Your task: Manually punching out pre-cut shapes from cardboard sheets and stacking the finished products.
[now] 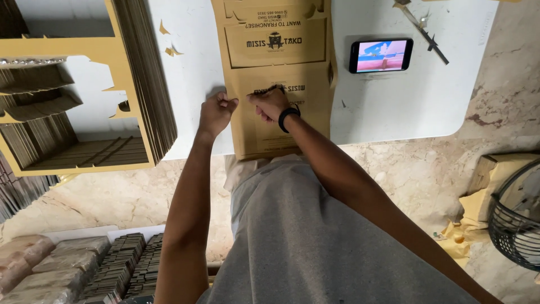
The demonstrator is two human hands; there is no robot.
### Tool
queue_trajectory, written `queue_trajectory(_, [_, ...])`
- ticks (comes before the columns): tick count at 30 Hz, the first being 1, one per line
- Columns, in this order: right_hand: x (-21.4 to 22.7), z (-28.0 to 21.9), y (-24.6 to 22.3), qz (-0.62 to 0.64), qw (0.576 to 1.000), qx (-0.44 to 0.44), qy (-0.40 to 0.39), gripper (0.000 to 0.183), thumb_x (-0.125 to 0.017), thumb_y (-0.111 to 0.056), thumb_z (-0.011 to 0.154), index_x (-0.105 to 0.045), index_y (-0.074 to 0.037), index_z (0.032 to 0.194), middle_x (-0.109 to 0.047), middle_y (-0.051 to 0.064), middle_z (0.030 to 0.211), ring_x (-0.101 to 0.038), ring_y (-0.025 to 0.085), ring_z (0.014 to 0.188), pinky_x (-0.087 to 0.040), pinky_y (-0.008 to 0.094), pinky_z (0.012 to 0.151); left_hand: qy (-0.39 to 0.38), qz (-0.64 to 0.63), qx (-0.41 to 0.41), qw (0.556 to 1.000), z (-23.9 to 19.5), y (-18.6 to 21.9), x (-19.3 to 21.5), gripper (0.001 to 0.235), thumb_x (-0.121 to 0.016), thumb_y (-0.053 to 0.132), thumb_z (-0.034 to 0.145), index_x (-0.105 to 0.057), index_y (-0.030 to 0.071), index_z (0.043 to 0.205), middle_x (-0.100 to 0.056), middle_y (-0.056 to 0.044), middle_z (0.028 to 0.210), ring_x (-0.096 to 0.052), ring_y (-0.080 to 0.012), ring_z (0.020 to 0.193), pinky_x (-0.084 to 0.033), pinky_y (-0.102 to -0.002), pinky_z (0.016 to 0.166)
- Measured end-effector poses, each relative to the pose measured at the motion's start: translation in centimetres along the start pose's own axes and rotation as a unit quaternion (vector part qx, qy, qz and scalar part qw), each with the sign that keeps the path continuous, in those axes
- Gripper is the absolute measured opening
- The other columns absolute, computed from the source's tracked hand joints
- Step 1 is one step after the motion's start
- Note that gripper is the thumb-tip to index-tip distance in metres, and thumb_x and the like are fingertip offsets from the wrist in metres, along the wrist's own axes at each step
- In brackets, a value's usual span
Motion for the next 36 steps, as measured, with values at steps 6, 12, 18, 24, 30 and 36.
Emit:
queue_trajectory(6, [-0.1, -0.2, -0.1, -0.005, 1.0, 0.011, 0.02, 0.042, -0.072, -0.035, 0.091, -0.073, -0.004, 0.063, -0.06, 0.012, 0.048, -0.061, 0.021, 0.042, -0.054, 0.03, 0.043, 0.036, 0.094, -0.014, 0.995, -1.9, 4.3, 0.6, 0.021, -0.074, 0.031, 0.093, -0.068, 0.011, 0.095, -0.072, -0.009, 0.086, -0.074, -0.035, 0.09, -0.058, -0.047, 0.074])
queue_trajectory(12, [0.8, -1.0, 0.5, 0.009, 0.998, 0.047, 0.031, 0.036, -0.073, -0.036, 0.086, -0.073, -0.005, 0.067, -0.062, 0.011, 0.05, -0.061, 0.018, 0.042, -0.055, 0.028, 0.042, 0.034, 0.084, -0.035, 0.995, -3.2, 4.3, 1.4, 0.026, -0.072, 0.029, 0.095, -0.066, 0.005, 0.102, -0.074, -0.018, 0.096, -0.072, -0.0435, 0.098, -0.057, -0.054, 0.081])
queue_trajectory(18, [11.8, -6.4, 4.8, -0.093, 0.867, 0.27, 0.408, 0.04, -0.073, -0.025, 0.097, -0.054, 0.002, 0.12, -0.056, 0.022, 0.104, -0.059, 0.038, 0.104, -0.057, 0.045, 0.083, 0.081, -0.04, -0.176, 0.98, -8.1, 6.9, 3.0, 0.026, -0.074, 0.014, 0.099, -0.053, 0.006, 0.088, -0.06, -0.016, 0.074, -0.066, -0.028, 0.072, -0.058, -0.038, 0.064])
queue_trajectory(24, [15.3, -4.8, 8.9, 0.037, 0.943, 0.203, 0.26, 0.041, -0.069, -0.033, 0.1, -0.055, -0.007, 0.129, -0.062, 0.011, 0.108, -0.062, 0.024, 0.101, -0.049, 0.042, 0.086, 0.179, -0.041, -0.306, 0.934, -11.8, 10.0, 4.1, 0.013, -0.072, 0.008, 0.1, -0.063, 0.002, 0.094, -0.061, -0.015, 0.084, -0.068, -0.0348, 0.082, -0.065, -0.044, 0.075])
queue_trajectory(30, [15.1, -14.3, 2.1, 0.052, 0.856, 0.366, 0.362, 0.018, -0.066, -0.012, 0.104, -0.049, -0.012, 0.108, -0.048, -0.003, 0.084, -0.045, 0.009, 0.079, -0.037, 0.027, 0.073, 0.26, -0.032, -0.374, 0.89, -16.5, 14.4, 7.1, 0.017, -0.07, 0.016, 0.103, -0.066, 0.004, 0.091, -0.058, -0.009, 0.075, -0.067, -0.0269, 0.067, -0.061, -0.034, 0.065])
queue_trajectory(36, [14.0, -16.2, 1.3, 0.092, 0.778, 0.508, 0.358, 0.056, -0.064, -0.004, 0.108, -0.027, -0.017, 0.149, -0.063, 0.011, 0.122, -0.063, 0.013, 0.101, -0.046, 0.03, 0.087, 0.302, -0.1, -0.403, 0.858, -18.8, 17.2, 7.2, 0.018, -0.069, -0.002, 0.099, -0.065, -0.006, 0.116, -0.067, -0.02, 0.099, -0.071, -0.0424, 0.102, -0.06, -0.052, 0.09])
Point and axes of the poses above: each hand's wrist, its own z-axis towards the middle knuckle, its own x-axis out of the back of the hand, y = z × x, the point moved 6 cm from there along z, towards the middle knuckle
